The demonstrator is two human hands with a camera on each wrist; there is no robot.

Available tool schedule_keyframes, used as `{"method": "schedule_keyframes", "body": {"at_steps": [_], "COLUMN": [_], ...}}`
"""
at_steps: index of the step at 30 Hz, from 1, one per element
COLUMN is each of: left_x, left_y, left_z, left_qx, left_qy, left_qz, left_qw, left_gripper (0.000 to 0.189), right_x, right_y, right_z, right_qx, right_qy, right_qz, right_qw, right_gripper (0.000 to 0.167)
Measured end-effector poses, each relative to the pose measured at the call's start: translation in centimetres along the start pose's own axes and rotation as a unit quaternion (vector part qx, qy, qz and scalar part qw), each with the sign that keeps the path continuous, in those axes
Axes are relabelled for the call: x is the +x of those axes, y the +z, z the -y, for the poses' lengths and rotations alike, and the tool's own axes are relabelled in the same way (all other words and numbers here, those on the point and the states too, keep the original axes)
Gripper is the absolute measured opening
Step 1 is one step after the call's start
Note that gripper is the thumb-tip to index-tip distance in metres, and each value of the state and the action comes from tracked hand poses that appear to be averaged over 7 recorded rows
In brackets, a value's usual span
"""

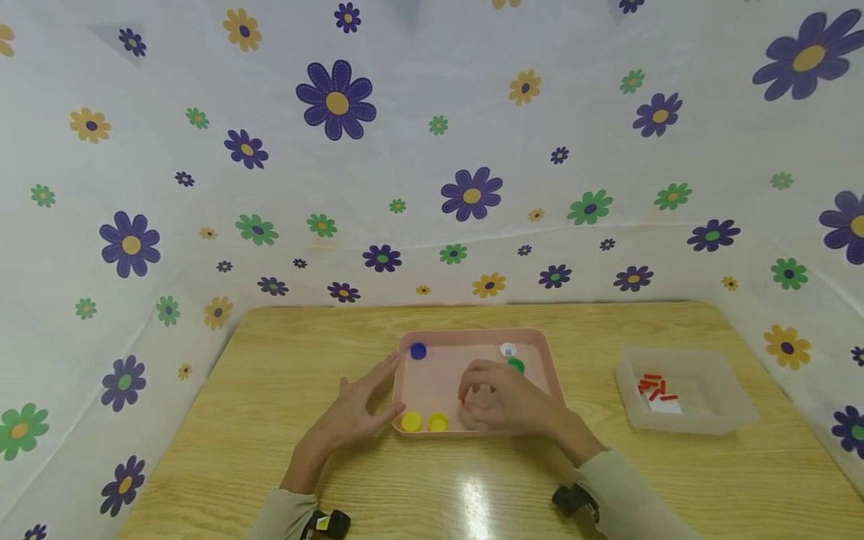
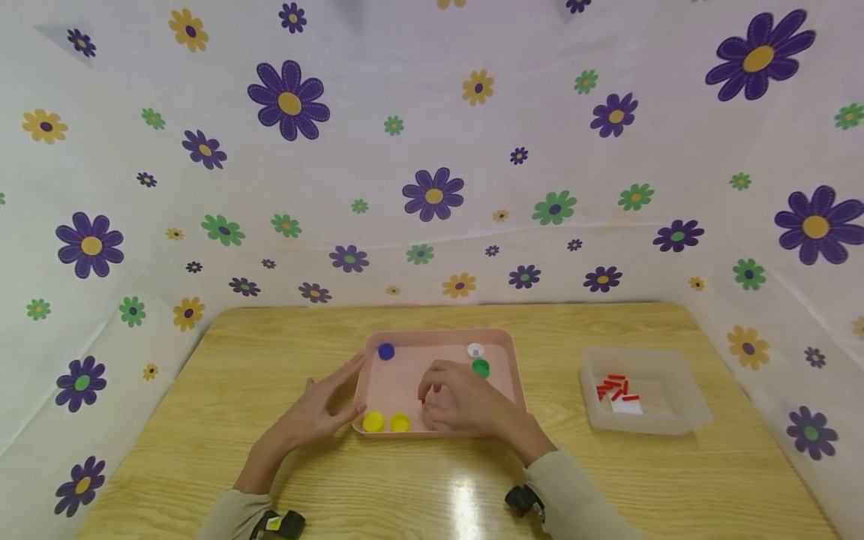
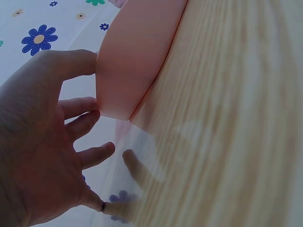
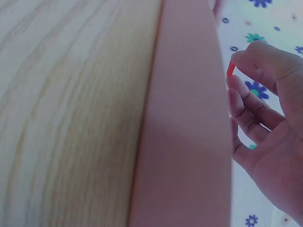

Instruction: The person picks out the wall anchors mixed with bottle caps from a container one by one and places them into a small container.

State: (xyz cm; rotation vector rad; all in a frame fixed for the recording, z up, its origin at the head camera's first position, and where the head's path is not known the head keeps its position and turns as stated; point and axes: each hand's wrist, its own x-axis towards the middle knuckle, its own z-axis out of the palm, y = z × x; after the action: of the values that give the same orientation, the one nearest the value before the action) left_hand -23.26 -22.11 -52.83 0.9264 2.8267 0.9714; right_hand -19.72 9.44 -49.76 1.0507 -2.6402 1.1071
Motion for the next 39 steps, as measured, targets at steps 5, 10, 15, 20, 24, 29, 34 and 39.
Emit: {"method": "schedule_keyframes", "body": {"at_steps": [5,10,15,20,24,29,34,39], "left_x": [-0.1,0.0,0.0,0.1,0.0,0.0,0.0,-0.1], "left_y": [-0.1,-0.1,0.0,0.0,0.1,0.1,0.1,0.1], "left_z": [0.0,0.0,0.2,0.2,0.2,0.1,0.1,0.1], "left_qx": [-0.001,-0.002,-0.001,0.000,-0.005,-0.012,-0.012,-0.011], "left_qy": [0.001,0.008,0.010,0.010,0.009,0.005,0.006,0.006], "left_qz": [-0.001,-0.007,-0.007,-0.007,-0.004,0.000,0.002,-0.002], "left_qw": [1.0000,0.9999,0.9999,0.9999,0.9999,0.9999,0.9999,0.9999], "left_gripper": [0.080,0.080,0.080,0.080,0.080,0.080,0.080,0.081], "right_x": [-0.5,-0.9,-1.6,-2.4,-3.0,-3.6,-4.1,-4.4], "right_y": [-0.8,-1.5,-2.4,-3.3,-3.9,-4.6,-5.2,-5.7], "right_z": [0.0,-0.1,0.1,0.6,1.0,1.3,1.5,1.7], "right_qx": [0.003,-0.003,0.009,0.009,0.014,0.017,0.025,0.041], "right_qy": [-0.052,-0.102,-0.105,-0.098,-0.087,-0.080,-0.094,-0.116], "right_qz": [-0.057,-0.104,-0.120,-0.145,-0.159,-0.174,-0.190,-0.201], "right_qw": [0.9970,0.9893,0.9872,0.9845,0.9833,0.9813,0.9770,0.9719], "right_gripper": [0.019,0.021,0.023,0.026,0.027,0.029,0.032,0.036]}}
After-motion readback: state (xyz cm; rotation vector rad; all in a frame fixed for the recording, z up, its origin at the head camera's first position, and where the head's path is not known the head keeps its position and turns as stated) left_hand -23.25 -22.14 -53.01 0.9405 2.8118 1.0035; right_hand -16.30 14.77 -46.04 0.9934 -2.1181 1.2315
